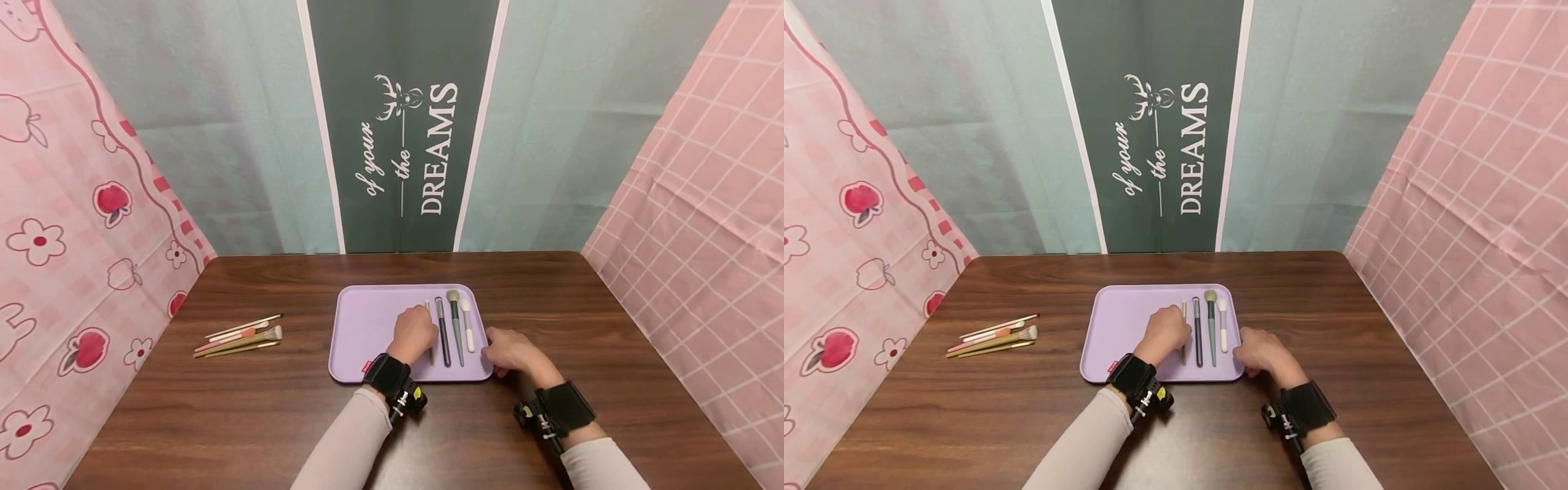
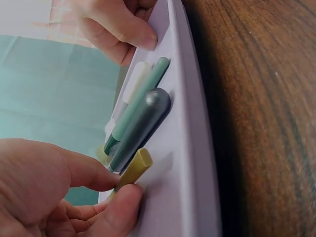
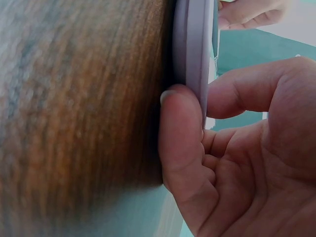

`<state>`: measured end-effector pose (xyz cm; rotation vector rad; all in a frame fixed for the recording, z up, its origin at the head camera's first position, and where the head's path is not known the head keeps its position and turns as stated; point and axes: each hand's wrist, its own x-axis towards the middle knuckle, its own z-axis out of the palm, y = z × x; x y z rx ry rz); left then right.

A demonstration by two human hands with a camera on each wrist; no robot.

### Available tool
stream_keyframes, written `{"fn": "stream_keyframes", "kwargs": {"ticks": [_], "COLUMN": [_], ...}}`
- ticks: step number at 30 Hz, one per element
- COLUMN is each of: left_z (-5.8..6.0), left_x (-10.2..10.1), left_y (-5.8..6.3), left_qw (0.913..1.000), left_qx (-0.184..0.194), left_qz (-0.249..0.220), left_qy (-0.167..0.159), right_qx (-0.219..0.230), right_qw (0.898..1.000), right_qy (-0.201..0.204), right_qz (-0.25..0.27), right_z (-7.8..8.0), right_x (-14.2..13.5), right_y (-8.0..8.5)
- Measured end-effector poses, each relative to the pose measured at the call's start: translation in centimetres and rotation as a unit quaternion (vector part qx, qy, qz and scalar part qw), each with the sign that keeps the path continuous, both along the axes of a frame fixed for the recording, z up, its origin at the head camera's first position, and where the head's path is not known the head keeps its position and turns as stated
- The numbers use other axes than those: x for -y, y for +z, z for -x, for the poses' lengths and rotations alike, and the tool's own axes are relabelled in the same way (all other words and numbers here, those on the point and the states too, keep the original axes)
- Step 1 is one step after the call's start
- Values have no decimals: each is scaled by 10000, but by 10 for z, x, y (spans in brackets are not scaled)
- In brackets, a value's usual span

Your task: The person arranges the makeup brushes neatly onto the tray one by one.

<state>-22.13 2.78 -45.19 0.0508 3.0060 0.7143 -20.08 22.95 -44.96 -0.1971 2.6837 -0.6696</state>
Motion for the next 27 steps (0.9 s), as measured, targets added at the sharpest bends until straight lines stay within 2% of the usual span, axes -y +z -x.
{"fn": "stream_keyframes", "kwargs": {"ticks": [9,16,27], "left_z": [1,2,0], "left_x": [-2,-3,-2], "left_y": [0,0,1], "left_qw": [9998,9997,9996], "left_qx": [24,208,11], "left_qz": [171,156,291], "left_qy": [33,8,-63], "right_qx": [77,137,82], "right_qw": [10000,9999,9999], "right_qy": [-10,-46,13], "right_qz": [13,23,-71], "right_z": [0,1,1], "right_x": [0,0,0], "right_y": [1,1,2]}}
